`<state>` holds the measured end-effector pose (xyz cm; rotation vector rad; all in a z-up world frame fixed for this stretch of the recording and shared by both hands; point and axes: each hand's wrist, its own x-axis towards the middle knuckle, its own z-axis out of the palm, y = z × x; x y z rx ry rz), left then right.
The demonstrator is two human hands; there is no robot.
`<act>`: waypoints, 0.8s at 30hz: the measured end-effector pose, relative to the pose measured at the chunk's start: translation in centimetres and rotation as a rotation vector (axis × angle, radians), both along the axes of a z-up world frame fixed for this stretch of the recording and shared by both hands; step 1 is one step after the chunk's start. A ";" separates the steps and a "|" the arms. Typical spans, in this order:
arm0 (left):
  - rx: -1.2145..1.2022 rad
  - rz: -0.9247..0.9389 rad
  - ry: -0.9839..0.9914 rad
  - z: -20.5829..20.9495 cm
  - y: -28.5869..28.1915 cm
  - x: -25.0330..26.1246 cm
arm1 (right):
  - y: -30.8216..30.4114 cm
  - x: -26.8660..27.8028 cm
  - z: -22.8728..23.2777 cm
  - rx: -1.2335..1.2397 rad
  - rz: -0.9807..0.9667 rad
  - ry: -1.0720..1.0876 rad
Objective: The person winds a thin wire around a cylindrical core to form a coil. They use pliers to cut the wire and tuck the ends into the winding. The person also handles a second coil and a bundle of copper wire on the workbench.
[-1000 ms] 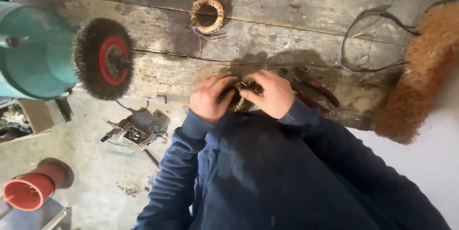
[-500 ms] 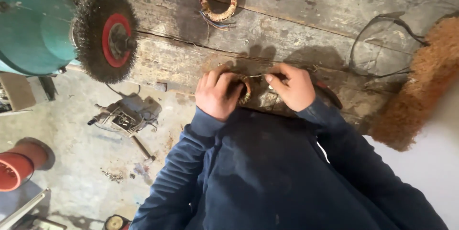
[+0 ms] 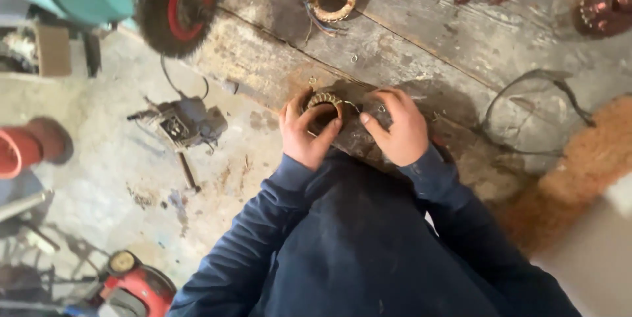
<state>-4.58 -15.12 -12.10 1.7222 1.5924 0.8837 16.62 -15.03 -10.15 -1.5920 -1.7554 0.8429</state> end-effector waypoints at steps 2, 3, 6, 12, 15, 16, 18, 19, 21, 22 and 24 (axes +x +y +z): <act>0.001 0.070 0.015 -0.8 -0.2 0.8 | 0.6 0.0 -0.3 -0.031 0.070 0.080; -0.003 0.112 0.022 -1.2 -0.3 1.1 | 0.8 0.0 -0.4 -0.068 0.112 0.151; -0.005 0.209 -0.032 -3.5 -0.6 1.9 | 2.1 -0.4 0.5 0.028 0.356 0.124; 0.047 0.246 0.003 -3.9 -1.0 2.7 | 2.9 -1.4 -2.1 -0.041 0.353 0.084; 0.053 0.231 -0.037 -5.4 -0.8 2.3 | 3.0 -1.3 -1.8 -0.085 0.349 0.104; 0.053 0.232 -0.040 -5.3 -0.6 2.2 | 3.1 -1.2 -2.2 -0.086 0.350 0.100; 0.007 0.213 -0.139 -5.4 -0.2 1.9 | 3.0 -1.2 -3.0 0.017 0.362 0.083; 0.005 0.216 -0.143 -4.9 -0.3 1.7 | 3.0 -1.2 -2.9 0.014 0.364 0.080; -0.023 0.146 -0.159 -3.8 -0.2 1.4 | 3.1 -1.3 -2.7 -0.035 0.360 0.065; -0.022 0.150 -0.162 -2.9 -0.2 1.3 | 3.1 -1.2 -2.6 -0.035 0.364 0.062; -0.043 0.197 -0.012 -1.0 -0.5 1.1 | 3.3 -1.2 -2.4 -0.039 0.363 0.039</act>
